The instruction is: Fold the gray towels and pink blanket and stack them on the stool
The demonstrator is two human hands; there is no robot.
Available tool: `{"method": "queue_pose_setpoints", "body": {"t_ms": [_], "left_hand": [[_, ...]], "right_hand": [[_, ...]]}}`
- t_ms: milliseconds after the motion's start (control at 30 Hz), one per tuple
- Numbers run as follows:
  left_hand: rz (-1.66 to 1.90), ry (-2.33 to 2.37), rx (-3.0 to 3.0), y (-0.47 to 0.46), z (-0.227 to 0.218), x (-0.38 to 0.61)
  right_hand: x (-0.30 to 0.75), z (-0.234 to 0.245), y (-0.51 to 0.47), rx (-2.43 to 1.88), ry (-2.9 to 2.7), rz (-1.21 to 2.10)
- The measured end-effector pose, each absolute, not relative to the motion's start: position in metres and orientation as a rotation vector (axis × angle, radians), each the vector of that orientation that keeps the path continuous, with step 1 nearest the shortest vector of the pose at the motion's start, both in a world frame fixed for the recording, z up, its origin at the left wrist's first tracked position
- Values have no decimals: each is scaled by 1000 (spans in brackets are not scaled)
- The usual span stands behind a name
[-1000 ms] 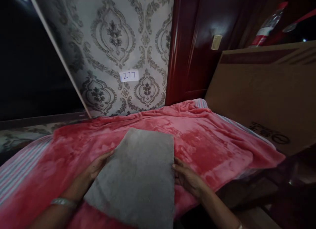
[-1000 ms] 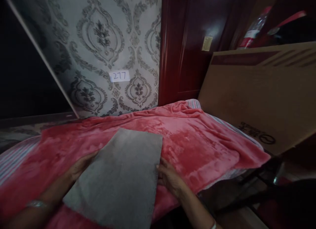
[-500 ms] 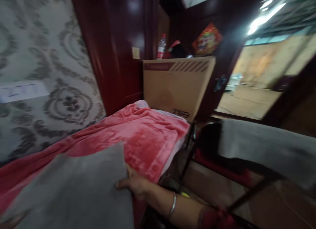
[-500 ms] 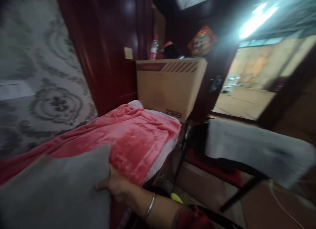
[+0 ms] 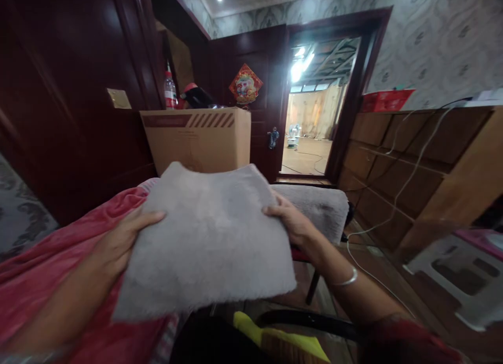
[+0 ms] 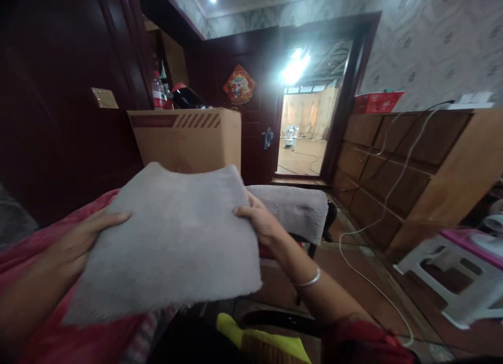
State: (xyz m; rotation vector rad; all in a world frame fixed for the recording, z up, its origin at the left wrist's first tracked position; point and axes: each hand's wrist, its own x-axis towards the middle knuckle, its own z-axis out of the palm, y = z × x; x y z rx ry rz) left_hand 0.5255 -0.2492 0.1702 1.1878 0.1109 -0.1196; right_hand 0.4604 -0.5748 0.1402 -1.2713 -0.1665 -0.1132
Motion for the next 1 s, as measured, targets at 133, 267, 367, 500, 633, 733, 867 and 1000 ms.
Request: {"method": "queue_pose_setpoints", "body": {"t_ms": [133, 267, 367, 500, 633, 733, 867, 1000], "left_hand": [[-249, -252, 1229, -371, 198, 558], [-355, -472, 1138, -474, 187, 600], [-461, -462, 1168, -519, 160, 623], [-494, -421, 1219, -539, 132, 636], [-513, -446, 1196, -538, 129, 636], [-495, -440, 1166, -539, 131, 632], [-421, -486, 1271, -542, 133, 626], [-117, -568, 1624, -539, 135, 629]], "right_hand": [[454, 168, -679, -1442, 1, -396], [456, 169, -765, -1639, 109, -553], [463, 145, -809, -1721, 176, -640], [473, 103, -837, -1722, 296, -726], [474, 91, -840, -1743, 301, -704], [475, 98, -840, -1760, 310, -698], [477, 99, -847, -1880, 299, -847], [473, 94, -855, -2265, 345, -1023]]}}
